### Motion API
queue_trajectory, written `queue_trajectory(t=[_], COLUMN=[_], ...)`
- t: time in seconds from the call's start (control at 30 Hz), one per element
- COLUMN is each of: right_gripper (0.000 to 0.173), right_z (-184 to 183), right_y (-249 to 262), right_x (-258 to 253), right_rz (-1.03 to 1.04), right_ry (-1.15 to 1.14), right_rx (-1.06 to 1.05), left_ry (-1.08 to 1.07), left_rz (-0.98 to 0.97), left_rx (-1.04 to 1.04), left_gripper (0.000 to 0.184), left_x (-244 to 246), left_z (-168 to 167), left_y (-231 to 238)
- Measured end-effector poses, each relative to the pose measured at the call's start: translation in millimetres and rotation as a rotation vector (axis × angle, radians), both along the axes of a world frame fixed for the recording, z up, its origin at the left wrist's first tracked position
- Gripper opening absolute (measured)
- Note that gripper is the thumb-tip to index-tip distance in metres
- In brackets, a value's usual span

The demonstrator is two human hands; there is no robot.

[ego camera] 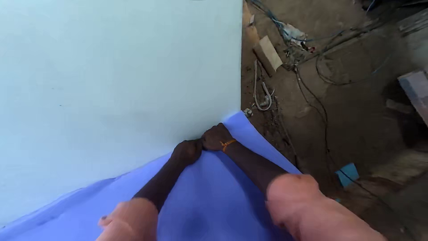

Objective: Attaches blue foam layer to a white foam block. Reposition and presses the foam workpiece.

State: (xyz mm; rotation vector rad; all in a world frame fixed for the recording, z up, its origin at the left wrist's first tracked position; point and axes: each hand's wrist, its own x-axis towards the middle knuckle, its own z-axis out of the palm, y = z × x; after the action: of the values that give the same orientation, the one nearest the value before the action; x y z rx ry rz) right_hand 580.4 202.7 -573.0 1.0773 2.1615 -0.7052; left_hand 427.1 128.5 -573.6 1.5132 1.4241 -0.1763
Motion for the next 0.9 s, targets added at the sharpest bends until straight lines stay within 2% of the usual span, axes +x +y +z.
queue_trajectory(t=[0.1,0.17,0.2,0.23,0.3,0.37,0.4,0.47,0.53,0.57,0.63,0.73,0.8,0.9], right_gripper=[0.057,0.051,0.043,0.033,0.031,0.033,0.039,0.044,0.039,0.036,0.03,0.031,0.034,0.047], right_z=[-4,-7,-5,6,48,21,13,6,2,-1,-2,-1,1,0], right_y=[8,11,6,1,8,9,14,17,17,16,17,15,22,29], right_x=[-18,-5,6,15,26,79,98,107,103,103,104,101,98,83], right_rz=[-0.027,-0.043,-0.07,-0.118,-0.2,-0.082,-0.053,-0.095,-0.142,-0.158,-0.187,-0.224,-0.238,-0.249], right_ry=[-0.18,-0.053,0.078,0.196,0.171,0.4,0.367,0.305,0.29,0.301,0.337,0.328,0.264,-0.018], right_rx=[-0.146,-0.105,-0.068,-0.055,-0.068,0.307,0.382,0.399,0.397,0.394,0.373,0.338,0.271,0.069], left_ry=[-0.013,-0.034,-0.029,-0.022,-0.011,0.076,0.157,0.326,0.371,0.318,0.141,-0.105,-0.09,0.002], left_rz=[-0.098,-0.065,-0.023,0.01,0.028,-0.047,-0.093,-0.18,-0.217,-0.197,-0.123,0.075,0.042,-0.064], left_rx=[-0.053,-0.05,-0.062,-0.071,-0.067,-0.106,-0.121,-0.123,0.015,0.132,0.33,0.375,0.324,-0.002], left_gripper=[0.044,0.049,0.053,0.056,0.059,0.06,0.058,0.045,0.03,0.028,0.04,0.047,0.052,0.05], left_x=[-3,-8,-8,-8,-6,0,8,33,54,59,65,71,70,77], left_z=[-15,-18,-18,-19,-17,-4,8,42,60,58,32,-5,-3,-2], left_y=[10,10,5,1,3,9,13,21,26,26,24,7,12,43])
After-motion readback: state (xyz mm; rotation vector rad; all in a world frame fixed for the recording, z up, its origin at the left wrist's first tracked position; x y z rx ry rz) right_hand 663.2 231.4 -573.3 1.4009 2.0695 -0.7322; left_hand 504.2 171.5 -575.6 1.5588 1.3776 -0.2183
